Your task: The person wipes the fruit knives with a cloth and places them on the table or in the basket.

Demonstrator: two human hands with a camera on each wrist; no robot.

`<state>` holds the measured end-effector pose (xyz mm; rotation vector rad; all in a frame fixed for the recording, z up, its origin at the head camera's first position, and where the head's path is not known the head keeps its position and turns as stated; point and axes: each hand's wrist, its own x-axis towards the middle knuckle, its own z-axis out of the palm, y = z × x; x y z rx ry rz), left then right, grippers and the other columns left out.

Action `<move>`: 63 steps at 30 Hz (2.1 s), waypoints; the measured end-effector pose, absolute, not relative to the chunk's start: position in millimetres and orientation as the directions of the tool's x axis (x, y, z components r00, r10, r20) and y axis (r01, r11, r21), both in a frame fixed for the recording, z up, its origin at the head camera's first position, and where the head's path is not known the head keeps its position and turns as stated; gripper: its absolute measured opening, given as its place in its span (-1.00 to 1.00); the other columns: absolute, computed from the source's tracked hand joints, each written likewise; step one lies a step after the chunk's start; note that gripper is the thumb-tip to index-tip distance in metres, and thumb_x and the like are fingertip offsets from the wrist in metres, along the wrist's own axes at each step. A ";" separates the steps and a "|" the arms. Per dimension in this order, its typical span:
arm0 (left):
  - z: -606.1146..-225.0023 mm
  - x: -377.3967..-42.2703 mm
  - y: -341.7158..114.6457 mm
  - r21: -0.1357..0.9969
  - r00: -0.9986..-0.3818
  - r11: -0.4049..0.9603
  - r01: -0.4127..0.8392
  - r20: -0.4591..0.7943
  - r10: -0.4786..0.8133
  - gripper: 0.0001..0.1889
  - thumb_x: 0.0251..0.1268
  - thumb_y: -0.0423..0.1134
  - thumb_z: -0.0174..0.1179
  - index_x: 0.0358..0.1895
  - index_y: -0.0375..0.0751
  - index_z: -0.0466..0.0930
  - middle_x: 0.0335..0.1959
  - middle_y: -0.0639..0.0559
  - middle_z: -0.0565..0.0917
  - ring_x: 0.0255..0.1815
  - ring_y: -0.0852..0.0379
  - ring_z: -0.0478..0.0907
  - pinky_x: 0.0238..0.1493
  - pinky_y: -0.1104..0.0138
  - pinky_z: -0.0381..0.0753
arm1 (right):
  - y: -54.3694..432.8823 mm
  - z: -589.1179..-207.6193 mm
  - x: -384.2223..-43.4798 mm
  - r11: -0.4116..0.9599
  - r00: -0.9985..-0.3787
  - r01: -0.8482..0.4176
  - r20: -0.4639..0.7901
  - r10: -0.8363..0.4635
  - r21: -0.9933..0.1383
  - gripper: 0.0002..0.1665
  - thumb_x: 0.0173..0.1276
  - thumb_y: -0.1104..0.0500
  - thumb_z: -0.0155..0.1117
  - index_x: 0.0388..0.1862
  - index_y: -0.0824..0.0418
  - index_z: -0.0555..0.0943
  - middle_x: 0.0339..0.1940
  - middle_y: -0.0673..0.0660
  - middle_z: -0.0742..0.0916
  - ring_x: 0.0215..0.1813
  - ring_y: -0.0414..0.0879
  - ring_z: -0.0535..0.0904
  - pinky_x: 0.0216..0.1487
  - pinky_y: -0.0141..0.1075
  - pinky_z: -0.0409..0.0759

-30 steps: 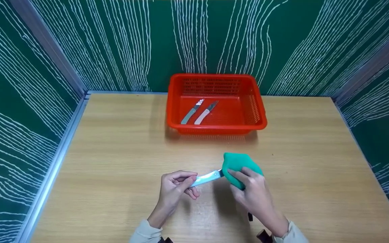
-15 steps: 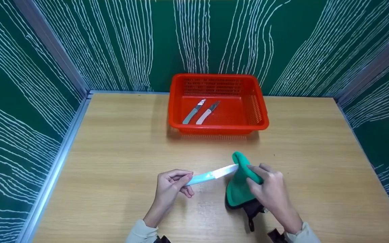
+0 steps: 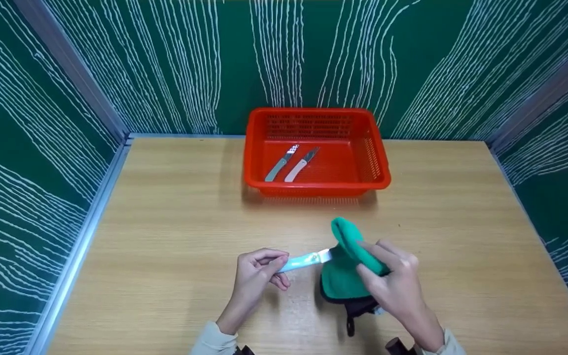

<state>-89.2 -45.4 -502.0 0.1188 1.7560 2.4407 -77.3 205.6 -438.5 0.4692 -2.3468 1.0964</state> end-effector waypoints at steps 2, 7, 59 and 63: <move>-501.6 -89.3 -42.5 0.945 -0.986 -0.323 -0.060 -0.006 0.164 -0.78 0.21 -0.41 0.25 -0.21 -0.59 0.60 -0.46 -0.48 0.62 -0.70 0.05 0.61 -0.65 0.25 0.69 | 200.5 -439.6 -76.5 0.599 -0.820 -0.516 0.555 -0.139 -0.613 -0.59 -0.17 0.53 0.32 -0.26 0.28 0.74 -0.54 -0.05 0.58 -0.56 -0.25 0.42 -0.63 -0.51 0.46; -500.9 -89.6 -39.1 0.941 -0.975 -0.336 -0.043 0.034 0.220 -0.75 0.27 -0.36 0.21 -0.19 -0.59 0.59 -0.50 -0.35 0.65 -0.67 0.06 0.62 -0.63 0.25 0.70 | 190.6 -448.2 -77.4 0.612 -0.819 -0.542 0.526 -0.230 -0.576 -0.59 -0.19 0.50 0.36 -0.27 0.26 0.75 -0.58 -0.13 0.52 -0.54 -0.27 0.38 -0.60 -0.49 0.44; -494.9 -86.5 -53.6 0.950 -0.992 -0.308 -0.045 -0.005 0.129 -0.82 0.22 -0.44 0.22 -0.24 -0.59 0.60 -0.49 -0.44 0.63 -0.75 0.06 0.58 -0.74 0.34 0.64 | 210.1 -437.4 -73.7 0.688 -0.772 -0.498 0.631 -0.076 -0.527 -0.60 -0.21 0.52 0.38 -0.30 0.28 0.75 -0.61 -0.07 0.50 -0.61 -0.26 0.37 -0.67 -0.56 0.42; -493.5 -86.8 -50.3 0.949 -0.991 -0.311 -0.043 -0.002 0.130 -0.81 0.22 -0.44 0.22 -0.22 -0.59 0.59 -0.48 -0.52 0.60 -0.75 0.06 0.58 -0.74 0.34 0.64 | 198.0 -434.7 -70.1 0.654 -0.747 -0.561 0.650 -0.136 -0.508 -0.58 -0.26 0.52 0.39 -0.29 0.30 0.74 -0.55 -0.05 0.55 -0.58 -0.27 0.39 -0.66 -0.55 0.43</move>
